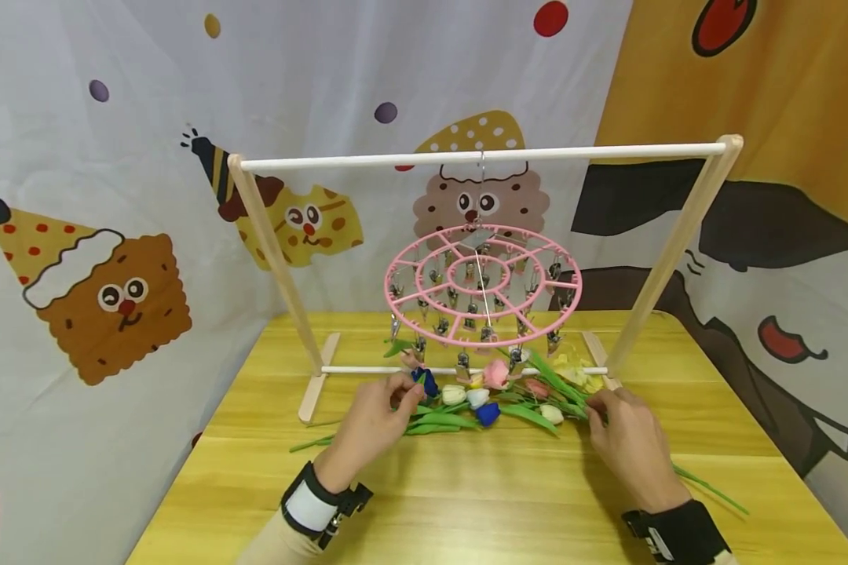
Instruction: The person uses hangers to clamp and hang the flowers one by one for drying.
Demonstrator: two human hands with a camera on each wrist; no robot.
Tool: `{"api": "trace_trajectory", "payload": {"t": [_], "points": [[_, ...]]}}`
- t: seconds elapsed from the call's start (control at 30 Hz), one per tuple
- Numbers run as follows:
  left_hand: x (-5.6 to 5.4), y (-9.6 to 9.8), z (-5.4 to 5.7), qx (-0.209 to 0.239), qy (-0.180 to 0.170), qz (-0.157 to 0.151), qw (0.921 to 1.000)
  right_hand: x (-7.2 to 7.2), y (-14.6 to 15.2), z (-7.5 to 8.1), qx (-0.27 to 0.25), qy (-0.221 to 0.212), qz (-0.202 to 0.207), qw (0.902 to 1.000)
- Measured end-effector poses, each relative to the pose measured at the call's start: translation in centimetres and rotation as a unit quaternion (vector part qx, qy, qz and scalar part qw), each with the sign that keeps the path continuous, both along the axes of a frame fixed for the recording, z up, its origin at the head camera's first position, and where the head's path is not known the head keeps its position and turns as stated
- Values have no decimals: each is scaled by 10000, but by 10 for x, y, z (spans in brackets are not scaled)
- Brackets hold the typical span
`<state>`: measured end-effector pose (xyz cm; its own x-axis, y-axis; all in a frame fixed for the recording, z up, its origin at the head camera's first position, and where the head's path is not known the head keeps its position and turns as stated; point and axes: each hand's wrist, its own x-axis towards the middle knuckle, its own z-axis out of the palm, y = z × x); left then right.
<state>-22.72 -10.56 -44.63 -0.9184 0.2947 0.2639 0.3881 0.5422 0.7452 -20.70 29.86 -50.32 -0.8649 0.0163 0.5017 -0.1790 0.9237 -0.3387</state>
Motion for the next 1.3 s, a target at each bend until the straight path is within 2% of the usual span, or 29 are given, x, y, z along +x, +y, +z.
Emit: {"api": "trace_trajectory", "payload": {"t": [0.13,0.3,0.5,0.77,0.93,1.13,1.3], "points": [[6,5,-4,-271,-87,-761,9967,5,-7,7,61,433,117,9990],[11,12,-9,-328,192,-1139,9928,10,-17,16,87,622,367,9973],[15,19,-11,-409,575,-1273,9894,16,-30,21,7,491,557,9972],[17,27,-13,-672,1391,-1260,9799,21,-47,25,-104,169,714,9973],[17,32,-17,-888,2061,-1337,9653,25,-54,25,-103,-27,846,9964],[14,36,-16,-1077,2804,-1270,9453,27,-66,25,-56,-228,959,9951],[9,39,-15,-1281,3082,-1251,9343,24,-77,24,10,3,1121,9937]]}}
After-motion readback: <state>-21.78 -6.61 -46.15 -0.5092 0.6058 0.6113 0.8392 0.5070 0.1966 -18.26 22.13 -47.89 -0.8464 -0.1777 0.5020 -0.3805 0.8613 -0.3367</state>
